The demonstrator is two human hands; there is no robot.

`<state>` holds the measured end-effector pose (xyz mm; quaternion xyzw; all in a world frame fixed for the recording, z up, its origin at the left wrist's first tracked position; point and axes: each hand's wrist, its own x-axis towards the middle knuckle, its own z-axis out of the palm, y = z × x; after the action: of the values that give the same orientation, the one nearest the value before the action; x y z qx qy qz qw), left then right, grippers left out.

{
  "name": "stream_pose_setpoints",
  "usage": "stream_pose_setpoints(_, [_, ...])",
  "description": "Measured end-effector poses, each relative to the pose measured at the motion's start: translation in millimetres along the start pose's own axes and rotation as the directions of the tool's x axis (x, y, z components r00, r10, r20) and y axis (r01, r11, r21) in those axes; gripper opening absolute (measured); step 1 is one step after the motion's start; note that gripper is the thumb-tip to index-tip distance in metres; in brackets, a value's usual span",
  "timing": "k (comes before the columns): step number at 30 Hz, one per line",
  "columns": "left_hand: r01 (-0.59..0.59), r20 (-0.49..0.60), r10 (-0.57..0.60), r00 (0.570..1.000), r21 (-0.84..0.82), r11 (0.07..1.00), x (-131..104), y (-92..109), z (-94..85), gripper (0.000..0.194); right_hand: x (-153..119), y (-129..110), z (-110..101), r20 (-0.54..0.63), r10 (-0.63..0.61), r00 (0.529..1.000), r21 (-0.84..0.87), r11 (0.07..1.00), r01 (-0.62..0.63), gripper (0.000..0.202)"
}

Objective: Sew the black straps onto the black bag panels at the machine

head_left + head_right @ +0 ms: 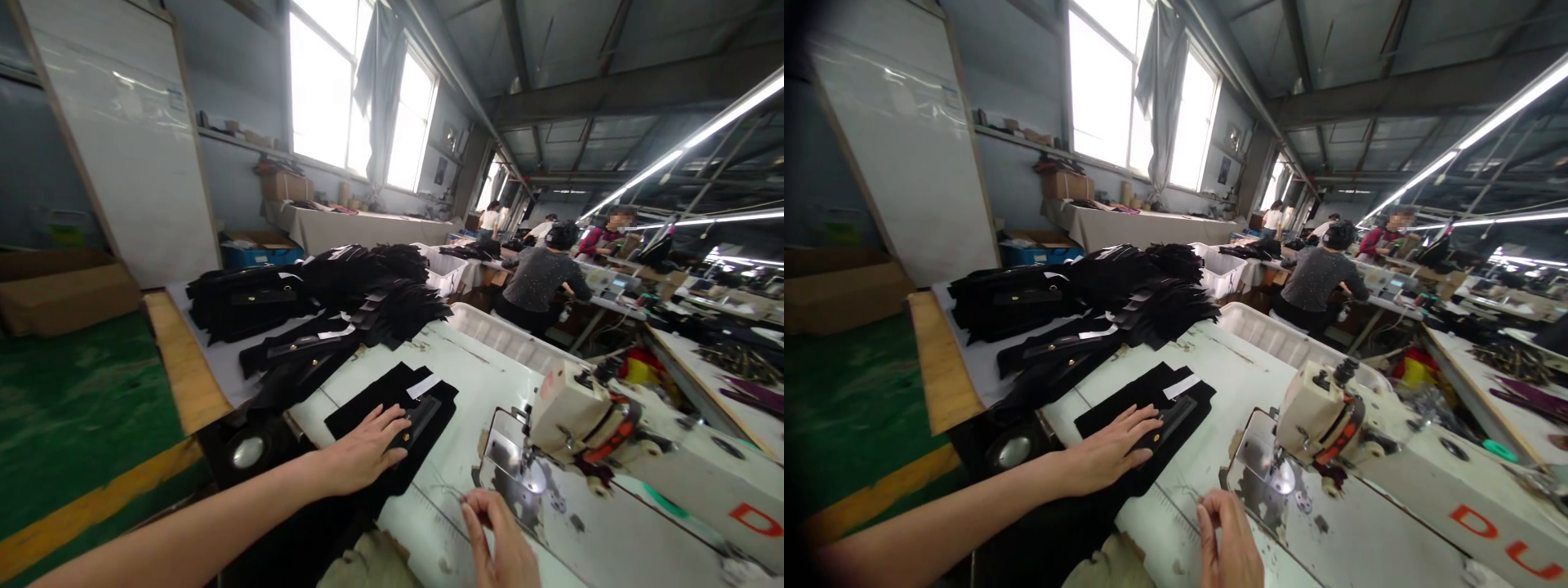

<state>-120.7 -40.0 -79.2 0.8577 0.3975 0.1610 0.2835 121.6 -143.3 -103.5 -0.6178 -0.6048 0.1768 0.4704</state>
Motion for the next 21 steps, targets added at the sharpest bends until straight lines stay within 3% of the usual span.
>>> stream_pose_setpoints(2, [-0.003, 0.045, 0.004, 0.999, -0.019, 1.0, 2.0, 6.9, -6.3, 0.059, -9.5, -8.9, 9.4, -0.03, 0.028, 0.999, 0.124, 0.992, -0.024, 0.045])
stream_pose_setpoints(4, [-0.027, 0.088, 0.029, 0.996, -0.025, 0.999, 1.3, 13.8, -11.2, 0.086, -10.6, -17.1, 16.8, -0.019, 0.056, 0.998, 0.175, 0.983, -0.052, 0.043])
stream_pose_setpoints(7, [-0.164, 0.142, 0.162, 0.977, 0.004, 0.986, -5.6, 20.2, -12.5, 0.12, -2.4, -24.2, 21.5, 0.047, 0.17, 0.984, 0.409, 0.896, -0.174, 0.04])
stream_pose_setpoints(8, [-0.202, 0.161, 0.202, 0.966, -0.015, 0.979, -8.5, 20.9, -12.1, 0.12, 1.7, -24.8, 21.9, 0.085, 0.225, 0.971, 0.522, 0.82, -0.236, 0.04])
stream_pose_setpoints(10, [-0.203, 0.179, 0.222, 0.959, -0.117, 0.972, -12.6, 20.1, -11.8, 0.102, 10.2, -23.7, 21.7, 0.147, 0.312, 0.939, 0.693, 0.645, -0.323, 0.042])
stream_pose_setpoints(13, [-0.055, 0.132, 0.095, 0.987, -0.275, 0.96, -10.4, 15.0, -15.3, 0.056, 19.2, -21.2, 19.8, 0.13, 0.356, 0.926, 0.763, 0.561, -0.322, 0.044])
stream_pose_setpoints(15, [0.051, 0.091, -0.023, 0.996, -0.325, 0.944, -3.8, 9.7, -19.4, 0.047, 20.2, -21.5, 18.4, 0.095, 0.357, 0.929, 0.765, 0.571, -0.298, 0.043])
stream_pose_setpoints(17, [0.163, 0.081, -0.142, 0.987, -0.402, 0.901, 3.8, 3.8, -23.8, 0.054, 16.7, -22.5, 18.1, 0.057, 0.333, 0.941, 0.732, 0.627, -0.266, 0.04])
stream_pose_setpoints(19, [0.24, 0.096, -0.222, 0.97, -0.494, 0.836, 9.9, -0.9, -28.1, 0.059, 9.2, -21.4, 20.7, 0.003, 0.263, 0.965, 0.597, 0.774, -0.213, 0.038])
stream_pose_setpoints(21, [0.273, 0.124, -0.248, 0.961, -0.581, 0.767, 13.8, -2.8, -31.9, 0.062, -1.0, -17.1, 29.0, -0.062, 0.133, 0.989, 0.313, 0.944, -0.107, 0.035])
